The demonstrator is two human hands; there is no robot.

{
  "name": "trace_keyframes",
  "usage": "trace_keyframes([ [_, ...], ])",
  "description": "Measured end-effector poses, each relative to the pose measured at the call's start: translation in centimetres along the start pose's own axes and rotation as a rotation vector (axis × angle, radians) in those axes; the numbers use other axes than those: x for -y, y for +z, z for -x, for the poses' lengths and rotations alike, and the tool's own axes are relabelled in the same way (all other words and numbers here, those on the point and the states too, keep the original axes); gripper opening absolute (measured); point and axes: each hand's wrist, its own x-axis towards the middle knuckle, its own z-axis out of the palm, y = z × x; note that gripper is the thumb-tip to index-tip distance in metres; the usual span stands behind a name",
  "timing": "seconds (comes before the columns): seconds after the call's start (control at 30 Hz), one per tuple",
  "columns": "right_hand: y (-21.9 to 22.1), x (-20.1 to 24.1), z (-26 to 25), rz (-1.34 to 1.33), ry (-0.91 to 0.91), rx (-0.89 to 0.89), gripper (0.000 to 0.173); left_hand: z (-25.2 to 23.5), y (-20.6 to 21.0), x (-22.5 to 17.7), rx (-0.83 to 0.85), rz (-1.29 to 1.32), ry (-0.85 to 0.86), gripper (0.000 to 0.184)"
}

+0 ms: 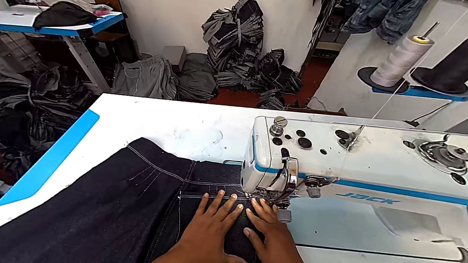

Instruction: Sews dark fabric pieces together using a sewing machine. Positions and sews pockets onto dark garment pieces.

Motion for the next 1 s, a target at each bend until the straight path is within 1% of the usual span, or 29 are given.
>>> trace_keyframes([
  [0.17,0.3,-0.5,0.3,0.016,-0.041,-0.034,0.037,-0.2,0.4,0.0,-0.033,-0.01,0.025,0.115],
  [0.2,0.0,-0.1,0.6,0.025,-0.042,-0.003,0.036,-0.2,0.5,0.1,-0.041,-0.011,0.026,0.115],
  [0.27,-1.0,1.5,2.0,0.038,-0.031,0.133,0.037,-0.4,0.6,0.2,-0.055,-0.022,0.025,0.116],
  [0.3,-1.2,2.2,3.1,0.047,-0.037,0.173,0.036,-0.5,0.6,0.3,-0.058,-0.029,0.026,0.117],
  [0.37,-0.8,2.5,5.3,0.06,-0.079,0.13,0.034,-0.6,0.8,0.5,-0.099,-0.052,0.032,0.119],
  [0.43,-0.9,2.0,6.4,0.056,-0.079,0.116,0.035,-1.2,0.4,0.7,-0.122,-0.07,0.025,0.12],
  [0.47,-0.8,1.7,6.7,0.07,-0.08,0.097,0.037,-1.6,-0.2,0.6,-0.095,-0.067,0.007,0.12],
  [0.53,0.2,1.0,7.0,0.147,-0.109,-0.004,0.04,-2.1,-1.1,0.4,-0.027,-0.07,-0.039,0.119],
  [0.57,0.6,0.7,6.8,0.181,-0.12,-0.041,0.042,-2.5,-1.3,0.5,-0.012,-0.078,-0.053,0.118],
  [0.63,0.3,0.3,6.0,0.216,-0.118,-0.045,0.045,-3.5,-1.9,0.7,-0.001,-0.086,-0.071,0.115],
  [0.7,-0.3,0.3,5.1,0.204,-0.086,0.032,0.046,-4.3,-2.0,1.1,-0.016,-0.099,-0.081,0.112],
  [0.83,-1.2,0.0,2.9,0.159,-0.01,0.172,0.048,-5.9,-2.3,2.3,-0.095,-0.093,-0.053,0.108],
  [1.0,-0.7,-1.2,0.5,0.196,-0.04,0.135,0.045,-7.9,-3.3,3.9,-0.178,-0.074,0.01,0.109],
])
